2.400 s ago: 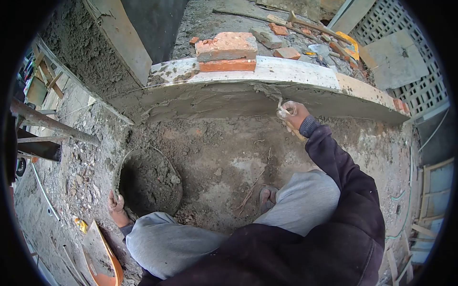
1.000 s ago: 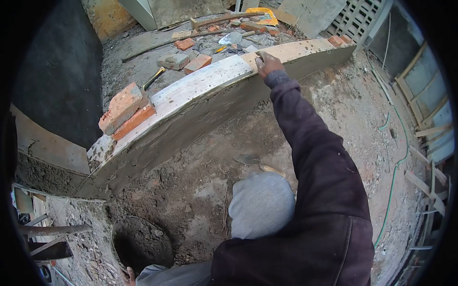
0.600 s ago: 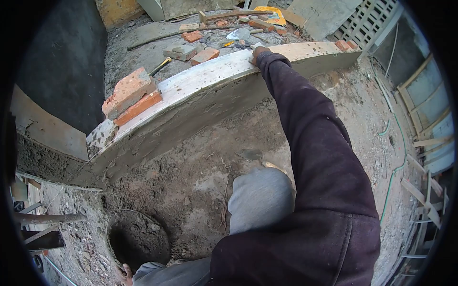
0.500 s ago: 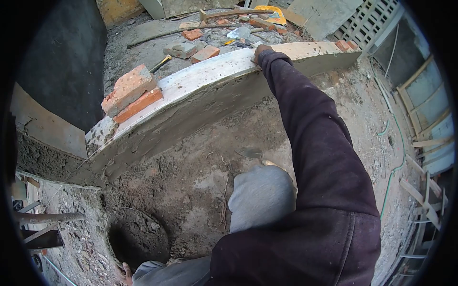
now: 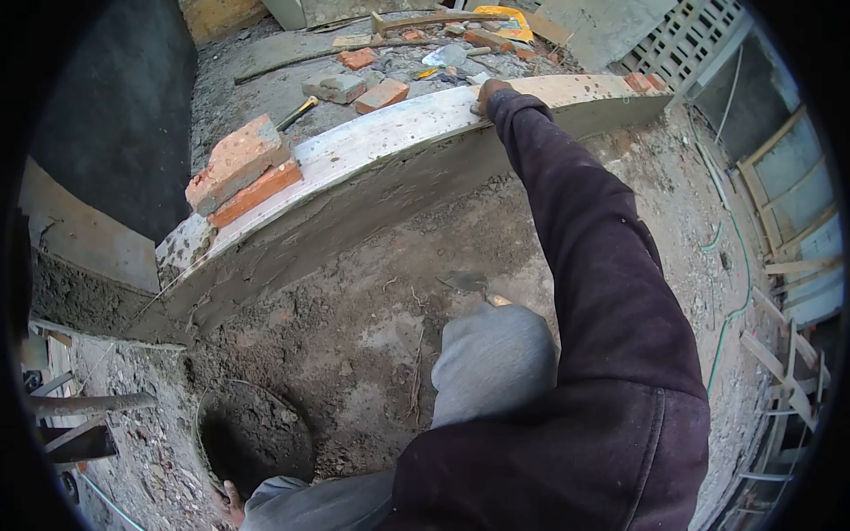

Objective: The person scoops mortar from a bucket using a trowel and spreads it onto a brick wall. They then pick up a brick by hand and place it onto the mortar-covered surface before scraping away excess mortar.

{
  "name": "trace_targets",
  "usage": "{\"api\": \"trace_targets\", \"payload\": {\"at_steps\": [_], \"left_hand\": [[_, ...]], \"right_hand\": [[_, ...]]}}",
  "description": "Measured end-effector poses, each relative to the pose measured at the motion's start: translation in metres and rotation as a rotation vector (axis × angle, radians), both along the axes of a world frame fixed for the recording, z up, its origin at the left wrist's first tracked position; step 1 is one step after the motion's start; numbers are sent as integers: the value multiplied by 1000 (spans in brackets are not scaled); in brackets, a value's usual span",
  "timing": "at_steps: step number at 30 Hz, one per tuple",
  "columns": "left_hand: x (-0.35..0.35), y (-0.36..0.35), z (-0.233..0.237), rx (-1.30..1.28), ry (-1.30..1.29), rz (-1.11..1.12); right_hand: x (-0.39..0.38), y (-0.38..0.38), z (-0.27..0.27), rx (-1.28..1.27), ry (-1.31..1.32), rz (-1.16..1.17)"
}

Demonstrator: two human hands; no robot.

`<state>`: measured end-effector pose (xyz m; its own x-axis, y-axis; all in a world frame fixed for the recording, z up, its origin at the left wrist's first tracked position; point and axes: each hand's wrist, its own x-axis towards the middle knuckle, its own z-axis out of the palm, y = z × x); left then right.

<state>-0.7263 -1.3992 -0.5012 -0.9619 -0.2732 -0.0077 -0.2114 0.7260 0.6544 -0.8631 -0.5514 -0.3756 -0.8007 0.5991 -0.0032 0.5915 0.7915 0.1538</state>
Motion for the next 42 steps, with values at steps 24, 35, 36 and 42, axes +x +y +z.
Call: {"api": "trace_targets", "payload": {"at_steps": [24, 35, 36, 42], "left_hand": [[3, -6, -10, 545, 79, 90], [-12, 16, 14, 309, -21, 79], [-12, 17, 15, 298, -25, 78], [-11, 15, 10, 282, -29, 47]], "right_hand": [[-78, -205, 147, 166, -37, 859], [-42, -38, 33, 155, -391, 387], [-44, -31, 26, 146, -398, 368], [-29, -43, 44, 148, -339, 397]]}}
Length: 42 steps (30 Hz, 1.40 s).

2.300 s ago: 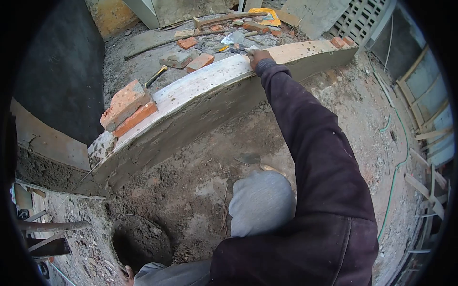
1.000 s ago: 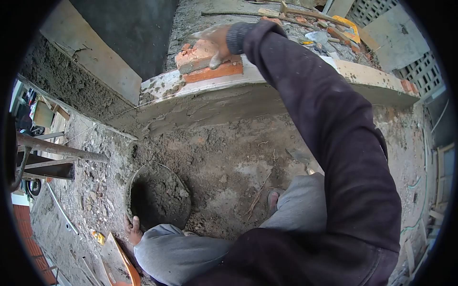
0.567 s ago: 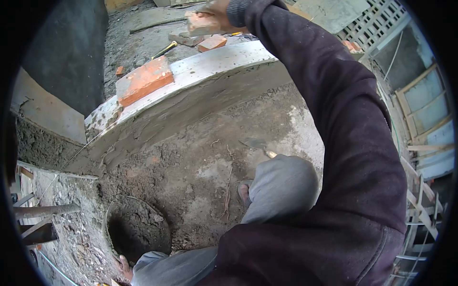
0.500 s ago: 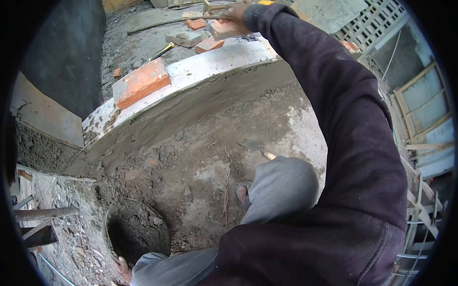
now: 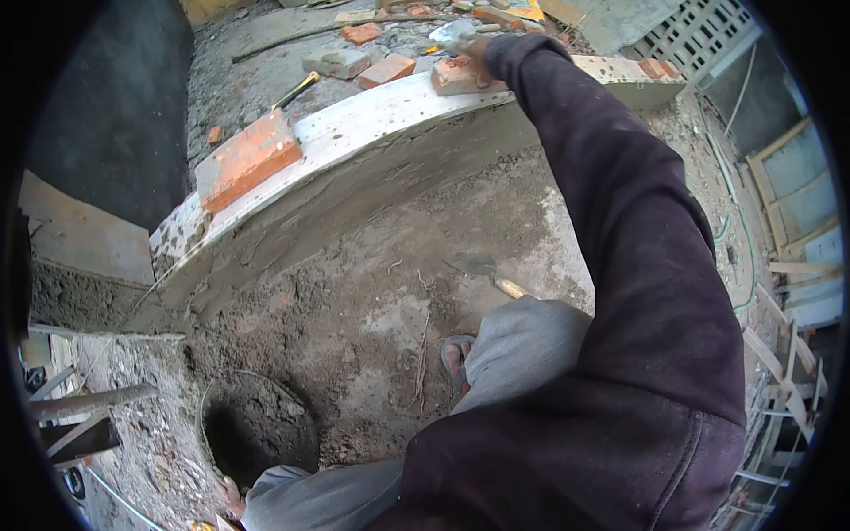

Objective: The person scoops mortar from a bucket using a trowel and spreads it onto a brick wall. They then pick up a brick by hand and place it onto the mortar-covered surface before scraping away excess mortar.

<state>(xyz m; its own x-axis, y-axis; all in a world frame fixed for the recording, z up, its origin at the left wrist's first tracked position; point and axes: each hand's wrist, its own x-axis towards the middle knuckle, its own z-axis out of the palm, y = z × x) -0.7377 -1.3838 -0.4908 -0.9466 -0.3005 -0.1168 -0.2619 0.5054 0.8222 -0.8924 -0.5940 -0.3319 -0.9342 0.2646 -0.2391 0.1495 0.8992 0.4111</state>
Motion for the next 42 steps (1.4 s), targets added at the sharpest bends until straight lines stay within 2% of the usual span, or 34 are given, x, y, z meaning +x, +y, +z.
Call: {"api": "trace_targets", "payload": {"at_steps": [1, 2, 3, 4, 5, 6, 7, 8, 10, 11, 13, 18, 19, 21, 22, 24, 26, 27, 28, 29, 30, 31, 33, 35, 37, 39, 41, 42], "left_hand": [[-1, 2, 0, 3, -2, -6], [5, 0, -1, -4, -1, 16], [14, 4, 5, -30, 2, 60], [22, 8, 13, -49, 11, 101], [20, 12, 15, -36, 34, 128], [16, 14, 15, -6, 64, 135], [14, 15, 14, 24, 84, 143], [12, 10, 6, 111, 140, 129], [7, 16, 8, 287, 282, 101], [5, 16, 12, 287, 279, 110], [9, 17, 16, 298, 259, 129], [12, 8, 5, 280, 301, 142], [10, 4, -4, 293, 301, 136], [2, 13, 9, 238, 310, 116], [1, 19, 16, 211, 297, 107], [-6, 20, 17, 151, 276, 95], [-15, 30, 23, 225, 295, 71], [-16, 27, 17, 264, 300, 61], [-20, 24, 12, 302, 311, 47], [-24, 23, 8, 342, 333, 35], [-29, 22, 8, 371, 345, 19], [-26, 19, 9, 397, 350, 13], [-16, 13, 11, 425, 352, 40], [-14, 12, 13, 435, 343, 68], [-17, 5, 8, 482, 332, 47], [-20, -1, 9, 500, 314, 28], [-21, -6, 6, 420, 292, 39], [-24, -9, 6, 375, 278, 31]], "right_hand": [[26, 23, -4, 71, 174, 132], [55, 61, -5, 201, 496, 358], [60, 70, -28, 237, 783, 468], [94, -59, 1, -248, 997, 307], [123, -118, 1, -599, 844, 122], [150, -107, -52, -586, 790, 98], [188, -72, -141, -730, 664, -175], [212, -60, -215, -783, 496, -308], [245, -76, -308, -823, 225, -406], [257, -86, -336, -836, 138, -432], [259, -105, -357, -854, 26, -424], [242, -114, -347, -842, -113, -302], [238, -115, -339, -836, -140, -257], [223, -116, -309, -815, -184, -116], [213, -122, -285, -803, -201, -12], [178, -144, -234, -805, -168, 361], [130, -203, -172, -716, -131, 699], [107, -270, -115, -390, -252, 677], [87, -327, -80, -322, -325, 683], [69, -359, -74, -343, -328, 768], [59, -379, -87, -496, -180, 912], [49, -409, -93, -525, -155, 1035], [36, -481, -89, -272, -328, 952], [26, -526, -97, -303, -209, 1068], [23, -559, -112, -234, 56, 1204], [20, -587, -139, -335, 244, 1153], [23, -613, -154, -406, 165, 1021], [21, -620, -157, -357, 123, 1062]]}}
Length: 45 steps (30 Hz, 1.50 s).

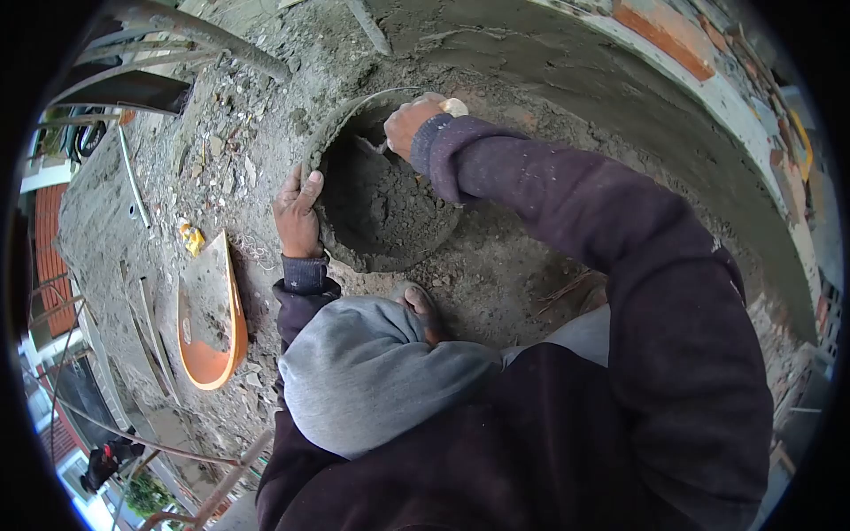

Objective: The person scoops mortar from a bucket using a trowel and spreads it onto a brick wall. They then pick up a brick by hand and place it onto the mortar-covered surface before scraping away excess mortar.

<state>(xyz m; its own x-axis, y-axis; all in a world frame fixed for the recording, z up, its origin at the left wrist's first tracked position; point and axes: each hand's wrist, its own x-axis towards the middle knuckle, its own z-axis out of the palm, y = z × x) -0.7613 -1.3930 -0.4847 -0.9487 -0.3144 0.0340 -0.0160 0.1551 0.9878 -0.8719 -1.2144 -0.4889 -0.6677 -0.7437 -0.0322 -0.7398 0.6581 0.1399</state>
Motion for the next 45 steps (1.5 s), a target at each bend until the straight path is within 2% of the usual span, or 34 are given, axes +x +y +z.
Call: {"api": "trace_targets", "payload": {"at_steps": [2, 5, 8, 9, 12, 14, 16, 18, 20, 22, 25, 28, 31, 34, 37, 40, 41, 44, 45], "left_hand": [[-2, 0, 4, 13, -28, -5], [-5, 4, 5, 108, -4, 30], [-1, 0, 4, 109, -38, 55], [2, -3, 1, 71, -6, 34], [11, -1, -6, 186, 52, 72], [14, 7, -9, 256, 90, 113], [18, 14, -12, 223, 72, 192], [16, 11, -7, 140, 59, 153], [21, 16, 4, 147, 64, 170], [34, 5, -1, 211, 47, 189], [59, -9, -10, 306, 71, 295], [66, -24, -26, 392, 75, 401], [73, -43, -38, 394, 59, 485], [89, -60, -58, 416, 37, 577], [96, -63, -67, 469, 48, 582], [94, -63, -62, 501, 33, 545], [93, -64, -61, 506, 20, 538], [91, -62, -57, 499, 46, 552], [92, -63, -59, 485, 54, 556]], "right_hand": [[-3, -11, -4, 122, -15, 99], [1, -17, -13, 56, -70, 343], [4, -15, -8, -30, -133, 386], [19, -14, -5, -32, -222, 332], [25, 0, -28, -137, -286, 239], [39, 22, -26, -198, -427, 110], [51, 48, -50, -474, -311, 85], [54, 55, -31, -433, -551, -100], [51, 63, -19, -438, -704, -177], [46, 70, -16, -495, -713, -192], [28, 72, -11, -657, -509, -209], [-4, 69, -16, -555, -447, -109], [-19, 47, -12, -465, -499, -53], [-20, 31, -13, -493, -501, -45], [-24, 29, -17, -491, -411, -146], [-33, 31, -28, -741, -756, -547], [-45, 33, -44, -745, -669, -508], [-79, 26, -60, -505, -623, -601], [-95, 29, -85, -533, -627, -583]]}}
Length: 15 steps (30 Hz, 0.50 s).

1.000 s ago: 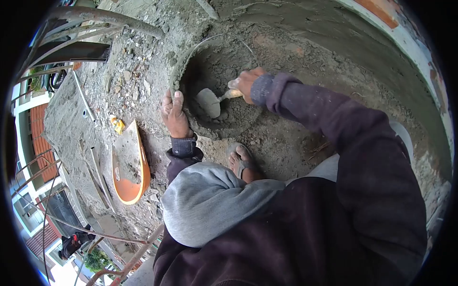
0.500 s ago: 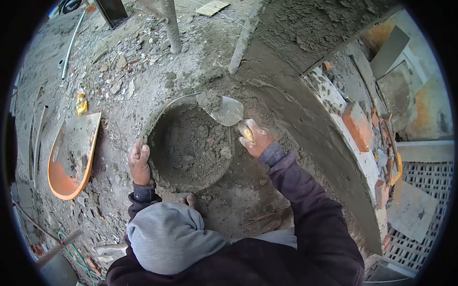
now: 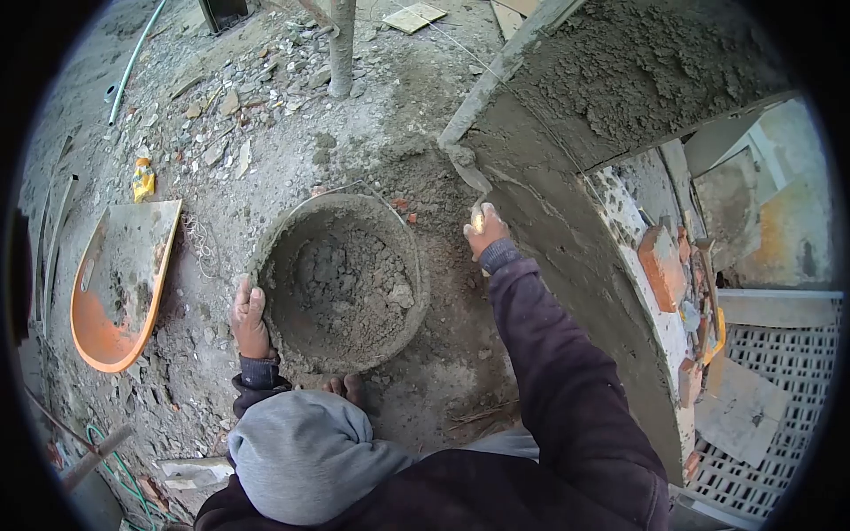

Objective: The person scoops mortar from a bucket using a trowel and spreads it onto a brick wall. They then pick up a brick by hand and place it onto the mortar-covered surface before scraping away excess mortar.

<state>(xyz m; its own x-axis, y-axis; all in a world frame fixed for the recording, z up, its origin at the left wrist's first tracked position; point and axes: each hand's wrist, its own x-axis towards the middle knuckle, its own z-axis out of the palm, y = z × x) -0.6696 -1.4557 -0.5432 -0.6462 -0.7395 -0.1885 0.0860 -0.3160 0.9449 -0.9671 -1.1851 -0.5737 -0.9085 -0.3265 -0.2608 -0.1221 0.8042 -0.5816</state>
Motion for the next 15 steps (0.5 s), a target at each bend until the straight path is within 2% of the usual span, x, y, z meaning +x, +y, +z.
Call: {"api": "trace_targets", "payload": {"at_steps": [1, 3, 5, 7, 10, 15], "left_hand": [[1, 0, -4, -13, 2, 10], [4, 2, -13, -49, -23, 23], [5, 0, -14, -97, -71, 25], [4, 3, -7, -25, -20, 33], [3, 4, -4, 53, 48, 16], [6, -1, -14, 3, 16, -22]], "right_hand": [[-5, -11, -1, -30, 8, 8], [-17, -18, 6, -121, -300, -116], [-18, -28, 28, -288, -447, -201], [-35, -24, 50, -437, -651, -270], [-38, -17, 78, -510, -647, -268], [-41, 1, 107, -504, -667, -212]]}}
